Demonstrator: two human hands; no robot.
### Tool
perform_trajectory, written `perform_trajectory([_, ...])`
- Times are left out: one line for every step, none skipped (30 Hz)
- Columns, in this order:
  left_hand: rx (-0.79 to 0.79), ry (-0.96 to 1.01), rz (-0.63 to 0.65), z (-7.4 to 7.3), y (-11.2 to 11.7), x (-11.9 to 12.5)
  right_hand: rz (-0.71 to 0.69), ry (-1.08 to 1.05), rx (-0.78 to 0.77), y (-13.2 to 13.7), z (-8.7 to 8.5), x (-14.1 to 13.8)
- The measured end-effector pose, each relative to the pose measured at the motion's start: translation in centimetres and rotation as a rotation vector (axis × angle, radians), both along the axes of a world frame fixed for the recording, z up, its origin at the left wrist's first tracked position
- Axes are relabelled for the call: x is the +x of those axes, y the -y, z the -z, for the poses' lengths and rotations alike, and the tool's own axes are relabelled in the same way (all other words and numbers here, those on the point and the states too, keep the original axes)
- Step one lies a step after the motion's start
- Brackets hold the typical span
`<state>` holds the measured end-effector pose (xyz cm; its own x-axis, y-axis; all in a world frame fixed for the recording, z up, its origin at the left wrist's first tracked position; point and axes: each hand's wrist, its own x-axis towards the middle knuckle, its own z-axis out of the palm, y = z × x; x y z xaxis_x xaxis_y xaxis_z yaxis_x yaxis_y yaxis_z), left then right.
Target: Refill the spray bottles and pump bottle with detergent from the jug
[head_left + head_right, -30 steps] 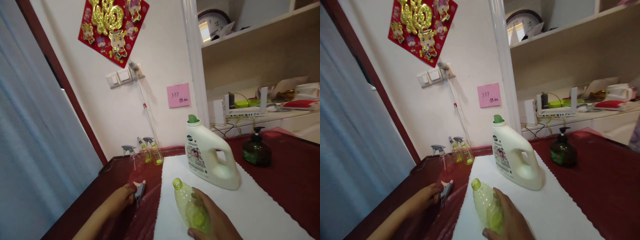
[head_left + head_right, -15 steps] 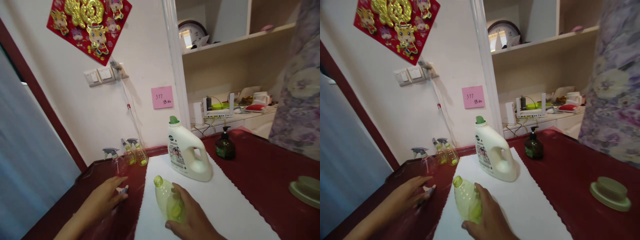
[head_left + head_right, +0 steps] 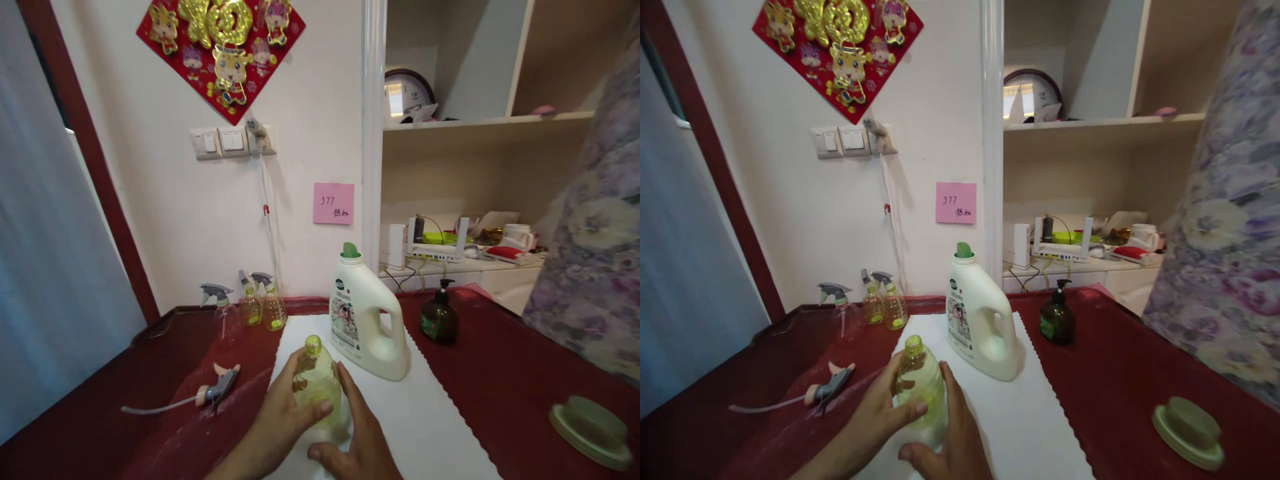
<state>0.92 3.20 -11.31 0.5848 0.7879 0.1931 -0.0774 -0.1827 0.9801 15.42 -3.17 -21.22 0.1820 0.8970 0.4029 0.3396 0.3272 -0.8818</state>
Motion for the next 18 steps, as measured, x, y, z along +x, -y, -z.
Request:
perform_trajectory([0.026,-0.029,-0.066,0.5,-0.7,-0.3,0.033,0.023,0.044,-0.1,0.4,-0.1])
perform_trajectory([0.053,-0.059,-0.128,1.0,-1.3,-0.6,0.075,0.042,0.099,-0.1,0.9,-0.2])
perform_trajectory([0.080,-0.086,-0.182,1.6,-1.9,-0.9,0.122,0.054,0.150,-0.2,1.2,-0.3])
perform_trajectory([0.101,-0.105,-0.219,2.1,-2.3,-1.1,0.167,0.062,0.183,-0.2,1.5,-0.4])
perform_trajectory([0.109,-0.113,-0.235,2.7,-2.7,-1.3,0.207,0.065,0.198,-0.3,1.6,-0.4])
perform_trajectory([0.106,-0.112,-0.239,3.3,-3.0,-1.4,0.240,0.064,0.204,-0.3,1.7,-0.5])
perform_trajectory([0.098,-0.113,-0.235,3.8,-3.2,-1.5,0.266,0.058,0.205,-0.2,1.7,-0.5])
perform_trajectory([0.091,-0.117,-0.228,4.3,-3.3,-1.5,0.286,0.050,0.207,-0.2,1.5,-0.5])
perform_trajectory([0.086,-0.126,-0.218,4.8,-3.3,-1.6,0.301,0.041,0.210,-0.1,1.3,-0.5])
perform_trajectory([0.087,-0.139,-0.212,5.1,-3.4,-1.6,0.313,0.032,0.216,0.1,0.9,-0.5])
perform_trajectory([0.096,-0.155,-0.209,5.4,-3.4,-1.6,0.323,0.024,0.220,0.2,0.4,-0.5])
perform_trajectory([0.107,-0.169,-0.206,5.6,-3.4,-1.6,0.335,0.017,0.219,0.5,-0.2,-0.5])
perform_trajectory([0.115,-0.178,-0.204,5.7,-3.4,-1.6,0.351,0.010,0.213,0.8,-0.9,-0.3])
perform_trajectory([0.122,-0.184,-0.204,5.8,-3.4,-1.6,0.374,0.003,0.204,1.1,-1.8,-0.1])
perform_trajectory([0.130,-0.192,-0.205,5.8,-3.3,-1.6,0.404,-0.007,0.197,1.5,-2.9,0.3])
perform_trajectory([0.139,-0.208,-0.209,5.7,-3.3,-1.6,0.439,-0.020,0.192,1.8,-4.1,0.8])
perform_trajectory([0.147,-0.232,-0.215,5.7,-3.3,-1.6,0.478,-0.039,0.193,2.2,-5.3,1.4])
perform_trajectory([0.156,-0.258,-0.221,5.6,-3.3,-1.6,0.507,-0.062,0.207,2.4,-6.6,2.2])
